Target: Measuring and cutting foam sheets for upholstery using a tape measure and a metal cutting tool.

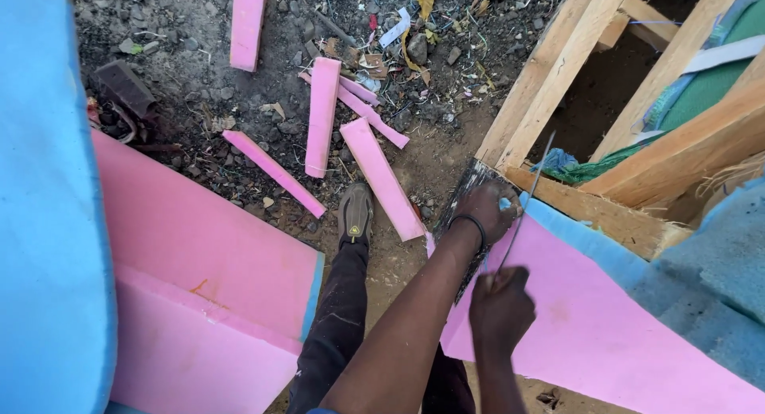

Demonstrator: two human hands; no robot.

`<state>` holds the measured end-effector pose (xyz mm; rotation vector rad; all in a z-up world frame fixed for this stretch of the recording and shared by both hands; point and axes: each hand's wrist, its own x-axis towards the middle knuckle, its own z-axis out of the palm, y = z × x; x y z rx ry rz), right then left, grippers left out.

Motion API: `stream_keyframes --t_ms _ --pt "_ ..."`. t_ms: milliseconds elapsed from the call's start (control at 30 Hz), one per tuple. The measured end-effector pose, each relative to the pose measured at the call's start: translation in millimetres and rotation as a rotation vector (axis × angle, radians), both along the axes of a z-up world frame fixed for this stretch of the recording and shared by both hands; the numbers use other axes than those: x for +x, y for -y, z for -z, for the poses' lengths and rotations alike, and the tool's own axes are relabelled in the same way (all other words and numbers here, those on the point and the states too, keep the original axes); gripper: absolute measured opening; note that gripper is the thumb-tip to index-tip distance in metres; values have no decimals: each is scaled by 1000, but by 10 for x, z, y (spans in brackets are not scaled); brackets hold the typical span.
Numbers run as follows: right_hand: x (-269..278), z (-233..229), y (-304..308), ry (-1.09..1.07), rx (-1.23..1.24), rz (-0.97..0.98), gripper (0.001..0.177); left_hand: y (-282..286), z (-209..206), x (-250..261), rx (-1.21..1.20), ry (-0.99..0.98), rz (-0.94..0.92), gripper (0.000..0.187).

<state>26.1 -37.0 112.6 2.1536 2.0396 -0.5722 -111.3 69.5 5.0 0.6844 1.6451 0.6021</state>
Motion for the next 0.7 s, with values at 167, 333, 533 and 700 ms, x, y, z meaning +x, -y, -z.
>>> stream_keyframes --t_ms 167,333,533,700 --pt "-61 -18 53 -27 -19 97 9 5 181 87 -65 -15 -12 11" --pt "-10 410 -352 -45 118 18 18 67 291 130 -45 26 -72 13" --pt "74 -26 513 30 -97 170 16 -9 55 -10 -131 41 -46 28" --pt "113 427 -211 -91 90 3 20 19 558 167 -16 -18 -109 27"
